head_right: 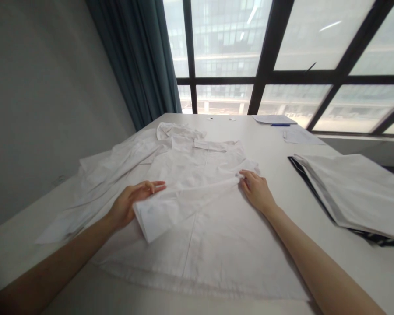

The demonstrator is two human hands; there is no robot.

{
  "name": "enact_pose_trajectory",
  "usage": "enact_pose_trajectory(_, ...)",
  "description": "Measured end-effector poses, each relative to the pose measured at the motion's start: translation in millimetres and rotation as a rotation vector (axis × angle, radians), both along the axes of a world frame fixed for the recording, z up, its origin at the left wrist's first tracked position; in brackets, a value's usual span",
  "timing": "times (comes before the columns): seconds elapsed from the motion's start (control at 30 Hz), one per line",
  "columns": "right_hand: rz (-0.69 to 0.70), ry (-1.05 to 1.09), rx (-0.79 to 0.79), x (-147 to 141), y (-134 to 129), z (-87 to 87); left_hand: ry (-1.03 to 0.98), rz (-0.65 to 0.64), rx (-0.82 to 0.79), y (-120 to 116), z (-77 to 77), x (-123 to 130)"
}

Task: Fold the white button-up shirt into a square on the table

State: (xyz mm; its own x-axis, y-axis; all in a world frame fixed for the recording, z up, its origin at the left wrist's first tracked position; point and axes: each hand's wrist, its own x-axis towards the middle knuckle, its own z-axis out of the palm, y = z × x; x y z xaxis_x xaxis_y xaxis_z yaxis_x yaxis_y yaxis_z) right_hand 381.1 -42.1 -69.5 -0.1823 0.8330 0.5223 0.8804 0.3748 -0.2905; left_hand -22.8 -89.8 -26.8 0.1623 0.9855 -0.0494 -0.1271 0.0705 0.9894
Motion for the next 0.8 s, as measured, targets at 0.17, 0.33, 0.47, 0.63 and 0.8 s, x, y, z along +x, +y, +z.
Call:
enact_pose_trajectory(0.17, 0.118, 0.031, -0.019, 0, -3, 6.8, 0.386, -0.002, 0.144, 0, -3.7, 1)
enact_pose_trajectory(0.33, 0.139, 0.073, 0.026, 0, -5, 9.6, 0.378, -0.068, 0.227, -4, -1.6, 0)
enact_pose_trajectory(0.47, 0.080, 0.109, 0.087, 2, -3, 6.9, 0.699, -0.147, 0.452, -12, 4.1, 0)
enact_pose_trajectory(0.63, 0.083, 0.094, 0.070, 3, -1, 4.2, 1.104, -0.191, 0.894, -26, 3.8, 11)
enact_pose_trajectory(0.8, 0.072, 0.099, 0.047, 1, -2, 4.2, 1.198, -0.404, 0.891, -42, 2.8, 26)
